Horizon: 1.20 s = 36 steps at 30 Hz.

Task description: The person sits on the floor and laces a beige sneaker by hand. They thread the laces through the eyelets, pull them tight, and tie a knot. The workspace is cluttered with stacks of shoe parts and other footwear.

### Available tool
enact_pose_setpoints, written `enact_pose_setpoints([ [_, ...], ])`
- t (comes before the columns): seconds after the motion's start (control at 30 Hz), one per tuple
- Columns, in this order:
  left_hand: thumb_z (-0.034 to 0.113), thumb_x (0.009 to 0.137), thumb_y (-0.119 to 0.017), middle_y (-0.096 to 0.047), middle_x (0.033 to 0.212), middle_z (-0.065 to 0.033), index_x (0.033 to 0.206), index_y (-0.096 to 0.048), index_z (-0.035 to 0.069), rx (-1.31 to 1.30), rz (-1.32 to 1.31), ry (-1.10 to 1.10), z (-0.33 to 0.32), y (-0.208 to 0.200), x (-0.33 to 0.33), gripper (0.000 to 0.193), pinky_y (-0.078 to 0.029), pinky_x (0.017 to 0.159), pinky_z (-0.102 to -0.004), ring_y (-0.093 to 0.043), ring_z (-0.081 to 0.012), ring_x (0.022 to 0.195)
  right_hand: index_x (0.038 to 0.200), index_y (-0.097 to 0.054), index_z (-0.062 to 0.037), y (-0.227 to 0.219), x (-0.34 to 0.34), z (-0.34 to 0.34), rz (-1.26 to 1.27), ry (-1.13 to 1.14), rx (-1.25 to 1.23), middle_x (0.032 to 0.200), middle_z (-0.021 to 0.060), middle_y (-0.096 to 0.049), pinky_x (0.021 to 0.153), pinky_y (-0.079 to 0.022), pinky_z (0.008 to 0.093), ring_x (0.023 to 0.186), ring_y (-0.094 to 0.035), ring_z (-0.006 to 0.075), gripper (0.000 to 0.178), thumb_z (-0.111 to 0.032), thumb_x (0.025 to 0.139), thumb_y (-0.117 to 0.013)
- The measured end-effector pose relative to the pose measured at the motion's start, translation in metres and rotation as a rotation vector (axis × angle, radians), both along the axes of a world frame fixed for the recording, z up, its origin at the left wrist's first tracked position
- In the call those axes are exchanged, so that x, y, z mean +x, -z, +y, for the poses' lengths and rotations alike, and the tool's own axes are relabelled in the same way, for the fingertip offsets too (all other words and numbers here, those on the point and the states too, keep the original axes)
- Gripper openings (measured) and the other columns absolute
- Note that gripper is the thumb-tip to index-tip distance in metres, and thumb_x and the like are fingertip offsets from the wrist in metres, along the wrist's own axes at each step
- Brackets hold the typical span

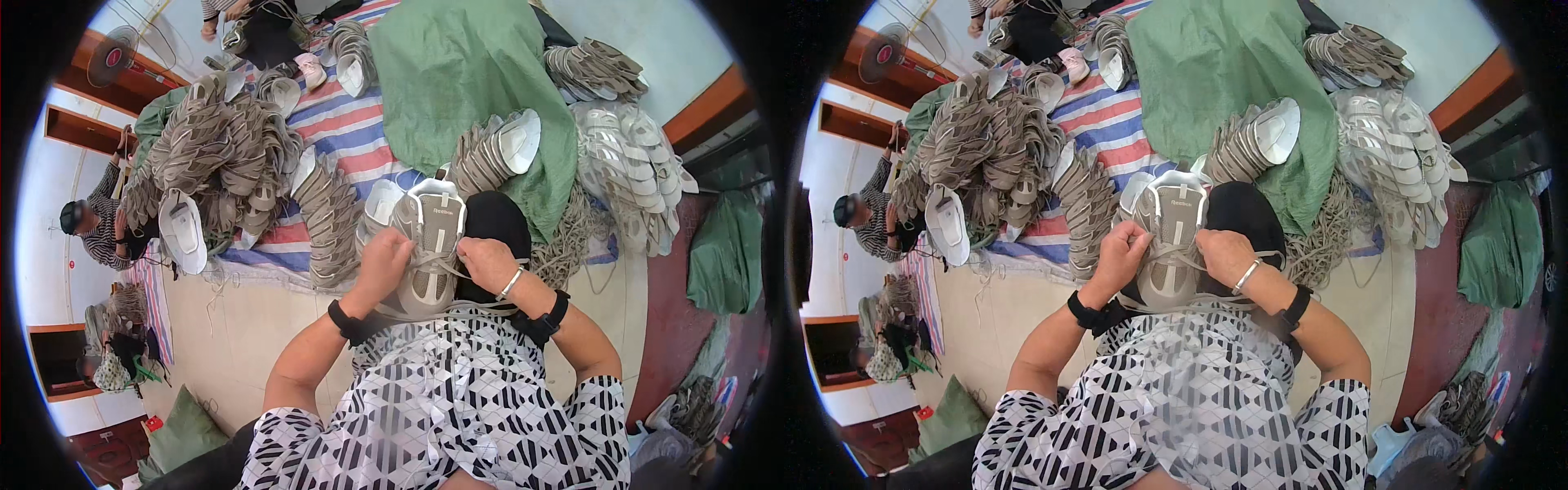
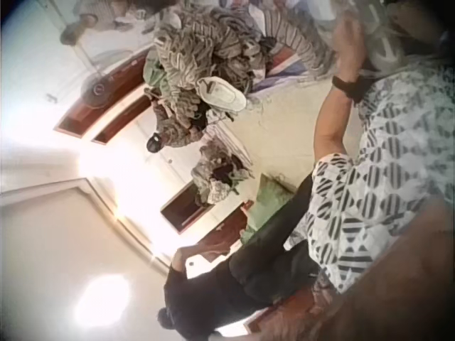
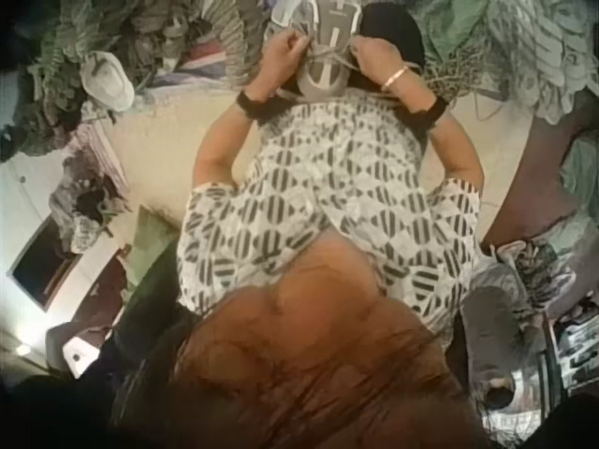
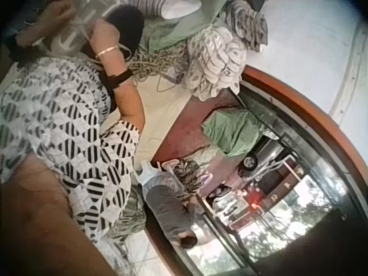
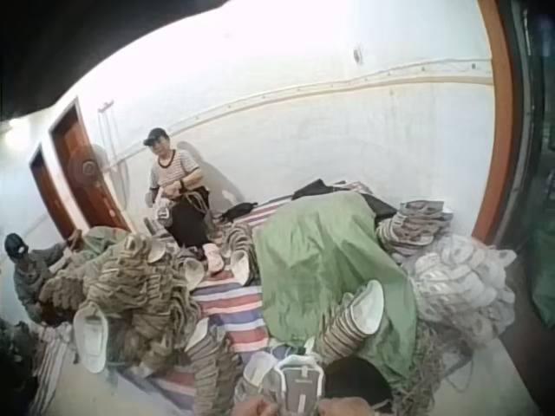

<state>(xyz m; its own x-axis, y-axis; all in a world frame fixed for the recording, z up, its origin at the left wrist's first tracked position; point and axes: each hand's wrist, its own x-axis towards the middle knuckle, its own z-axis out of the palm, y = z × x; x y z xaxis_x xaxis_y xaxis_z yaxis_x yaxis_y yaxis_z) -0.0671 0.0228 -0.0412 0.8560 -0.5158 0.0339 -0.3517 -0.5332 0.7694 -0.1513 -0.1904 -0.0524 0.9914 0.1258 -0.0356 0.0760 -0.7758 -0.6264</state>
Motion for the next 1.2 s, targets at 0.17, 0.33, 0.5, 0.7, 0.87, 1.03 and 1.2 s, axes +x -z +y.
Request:
enact_pose_setpoints([
  [0.17,0.016,0.075,-0.067,-0.059,0.088,-0.0113,0.081,-0.058,0.005,0.353,-0.216,0.324,-0.008,-0.022,0.022,0.015,-0.046,0.07,-0.0398,-0.056,-0.0318,0.086,0.082,-0.057,-0.0067,-0.015,0.002,0.002,-0.214,-0.066,-0.224,0.084,0.0102,-0.057,0.065,-0.046,0.0396,0.076,-0.06,0.028,0.009,-0.009,0.074,-0.058],
  [0.33,0.016,0.062,-0.076,-0.056,0.099,-0.0049,0.084,-0.058,0.01,0.252,-0.715,0.664,-0.031,-0.076,0.05,0.03,-0.043,0.085,-0.0379,-0.05,-0.0259,0.103,0.082,-0.057,-0.0117,-0.022,0.019,-0.011,-0.474,-0.373,-0.399,0.09,0.0041,-0.051,0.064,-0.04,0.0302,0.082,-0.052,0.0178,0.009,-0.014,0.073,-0.056],
  [0.5,0.021,0.058,-0.078,-0.053,0.093,-0.0026,0.085,-0.057,0.013,0.535,-0.575,1.005,-0.031,-0.063,0.075,0.035,-0.042,0.085,-0.0393,-0.049,-0.0248,0.098,0.08,-0.063,-0.009,-0.024,0.033,-0.007,-0.189,-0.401,-0.406,0.09,0.0069,-0.056,0.072,-0.047,0.0348,0.088,-0.059,0.0219,0.009,-0.01,0.071,-0.062],
  [0.7,0.031,0.069,-0.071,-0.053,0.084,-0.0029,0.076,-0.06,0.012,0.514,-0.451,0.936,-0.028,-0.05,0.073,0.022,-0.042,0.074,-0.0385,-0.049,-0.0257,0.089,0.086,-0.069,-0.0052,-0.034,0.056,0.002,0.256,-0.29,-0.351,0.101,0.0154,-0.06,0.074,-0.051,0.0386,0.092,-0.062,0.0279,0.014,-0.009,0.075,-0.063],
  [0.87,0.026,0.083,-0.062,-0.053,0.079,-0.003,0.074,-0.063,0.008,0.444,-0.188,0.662,-0.034,-0.048,0.053,0.021,-0.041,0.073,-0.0335,-0.05,-0.0217,0.082,0.086,-0.068,-0.0045,-0.031,0.035,0.021,0.111,-0.185,-0.468,0.098,0.0138,-0.062,0.069,-0.051,0.038,0.086,-0.063,0.0247,0.014,-0.011,0.079,-0.058],
  [1.03,0.026,0.092,-0.054,-0.052,0.083,0.0013,0.082,-0.065,0.004,-0.286,0.461,0.304,-0.032,-0.017,0.057,0.027,-0.039,0.076,-0.0255,-0.048,-0.0101,0.08,0.085,-0.063,-0.0054,-0.012,0.037,-0.018,0.312,0.289,1.042,0.08,0.0085,-0.063,0.049,-0.046,0.0275,0.058,-0.059,0.014,0.013,-0.013,0.088,-0.054],
  [1.2,0.026,0.092,-0.057,-0.054,0.086,0.001,0.083,-0.065,0.003,-0.357,0.545,0.292,-0.025,-0.014,0.06,0.025,-0.038,0.078,-0.0242,-0.049,-0.0088,0.081,0.103,-0.056,-0.0056,-0.01,0.041,-0.002,0.434,0.401,1.313,0.069,0.0071,-0.061,0.037,-0.038,0.0213,0.041,-0.049,0.008,0.02,-0.019,0.089,-0.058],
])
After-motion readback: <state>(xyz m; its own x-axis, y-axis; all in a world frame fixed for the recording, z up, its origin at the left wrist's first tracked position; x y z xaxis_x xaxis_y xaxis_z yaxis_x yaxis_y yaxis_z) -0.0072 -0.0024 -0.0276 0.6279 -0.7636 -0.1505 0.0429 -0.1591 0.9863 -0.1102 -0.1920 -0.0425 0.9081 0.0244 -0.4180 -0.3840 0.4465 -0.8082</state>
